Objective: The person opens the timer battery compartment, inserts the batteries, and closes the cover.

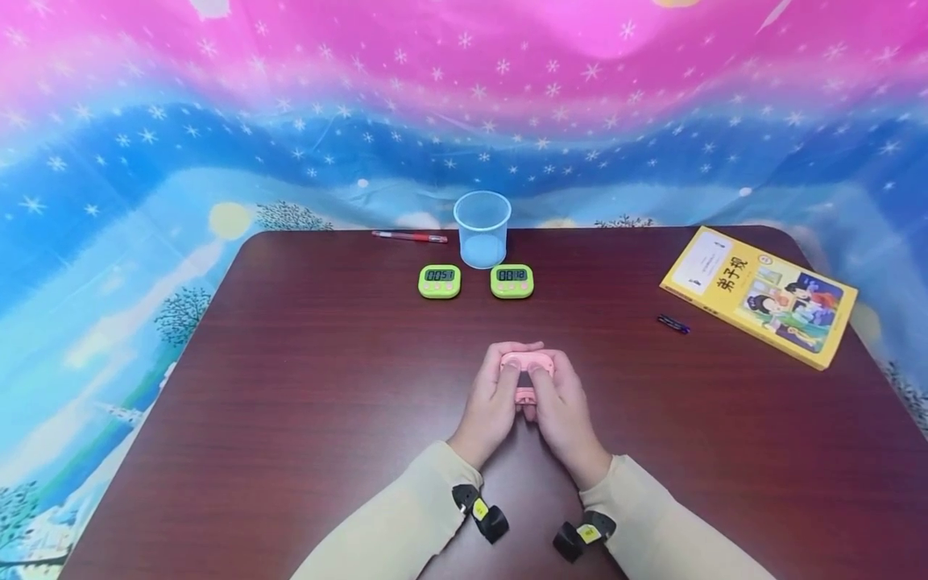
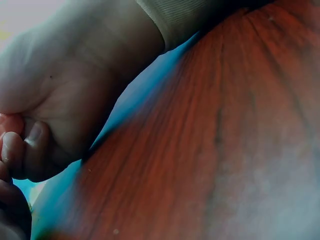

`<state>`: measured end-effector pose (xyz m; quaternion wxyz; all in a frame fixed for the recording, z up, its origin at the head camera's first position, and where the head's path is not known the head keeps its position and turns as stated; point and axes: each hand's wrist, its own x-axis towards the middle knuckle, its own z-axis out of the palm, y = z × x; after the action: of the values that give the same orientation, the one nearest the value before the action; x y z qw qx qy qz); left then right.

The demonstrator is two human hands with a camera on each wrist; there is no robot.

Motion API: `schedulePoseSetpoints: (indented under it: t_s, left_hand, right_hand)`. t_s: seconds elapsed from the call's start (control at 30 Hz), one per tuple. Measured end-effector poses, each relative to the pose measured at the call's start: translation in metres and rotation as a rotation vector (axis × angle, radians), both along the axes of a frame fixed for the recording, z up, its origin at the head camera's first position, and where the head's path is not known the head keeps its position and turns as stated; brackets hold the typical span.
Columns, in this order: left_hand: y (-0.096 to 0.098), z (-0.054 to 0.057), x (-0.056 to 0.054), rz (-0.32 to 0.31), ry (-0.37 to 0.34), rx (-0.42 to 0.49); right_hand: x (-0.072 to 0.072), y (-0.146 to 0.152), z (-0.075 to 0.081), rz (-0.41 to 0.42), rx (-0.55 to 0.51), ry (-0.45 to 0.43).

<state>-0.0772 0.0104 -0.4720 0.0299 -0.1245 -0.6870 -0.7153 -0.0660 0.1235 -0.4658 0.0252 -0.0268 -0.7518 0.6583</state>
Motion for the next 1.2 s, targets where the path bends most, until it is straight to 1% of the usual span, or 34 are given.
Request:
schedulePoseSetpoints:
  t_s: [0.07,0.13,0.17,0.23,0.3,0.37,0.47,0.53,0.6,0.7,0.73,0.8,0.9,1.0,1.1,1.2]
  left_hand:
    - [0.001,-0.002,0.000,0.004,0.000,-0.005]
    - [0.001,-0.003,0.001,0.023,0.009,-0.026]
    - [0.001,-0.005,0.000,0.033,0.015,-0.031]
    - [0.002,-0.005,0.001,0.043,0.024,-0.056]
    - [0.000,-0.004,0.000,0.038,0.017,-0.065]
    - [-0.003,-0.003,-0.001,0.005,-0.027,-0.047]
    - [-0.010,-0.003,-0.005,-0.059,-0.130,-0.027]
    - [-0.015,-0.004,-0.007,-0.121,-0.194,-0.021]
    - [-0.019,-0.005,-0.010,-0.190,-0.229,-0.018]
    - [-0.024,-0.005,-0.012,-0.278,-0.235,-0.016]
    - [-0.025,-0.005,-0.013,-0.299,-0.232,-0.018]
    - [-0.026,-0.005,-0.014,-0.316,-0.229,-0.031]
    - [-0.026,-0.005,-0.014,-0.324,-0.216,-0.049]
    - [-0.026,-0.005,-0.013,-0.327,-0.205,-0.052]
    - [-0.027,-0.005,-0.012,-0.325,-0.194,-0.054]
    - [-0.027,-0.006,-0.012,-0.327,-0.186,-0.050]
  right_hand:
    - [0.001,0.000,0.000,-0.013,0.001,-0.002]
    - [0.001,-0.001,-0.001,-0.021,-0.016,-0.007]
    - [0.001,-0.001,-0.001,-0.023,-0.024,-0.007]
    - [0.001,0.000,-0.001,-0.025,-0.044,-0.007]
    - [-0.001,0.001,-0.002,-0.016,-0.078,-0.009]
    - [-0.003,0.004,-0.003,-0.002,-0.112,-0.017]
    - [-0.009,0.009,-0.007,0.043,-0.180,-0.045]
    - [-0.012,0.012,-0.007,0.072,-0.191,-0.073]
    - [-0.015,0.017,-0.006,0.102,-0.199,-0.109]
    - [-0.019,0.025,-0.002,0.135,-0.156,-0.154]
    - [-0.021,0.028,-0.001,0.143,-0.146,-0.166]
    - [-0.023,0.034,0.001,0.152,-0.119,-0.174]
    - [-0.027,0.044,0.002,0.150,-0.071,-0.163]
    - [-0.031,0.054,0.002,0.125,-0.003,-0.127]
    - [-0.036,0.065,0.001,0.081,0.082,-0.067]
    - [-0.041,0.077,0.000,0.014,0.167,-0.005]
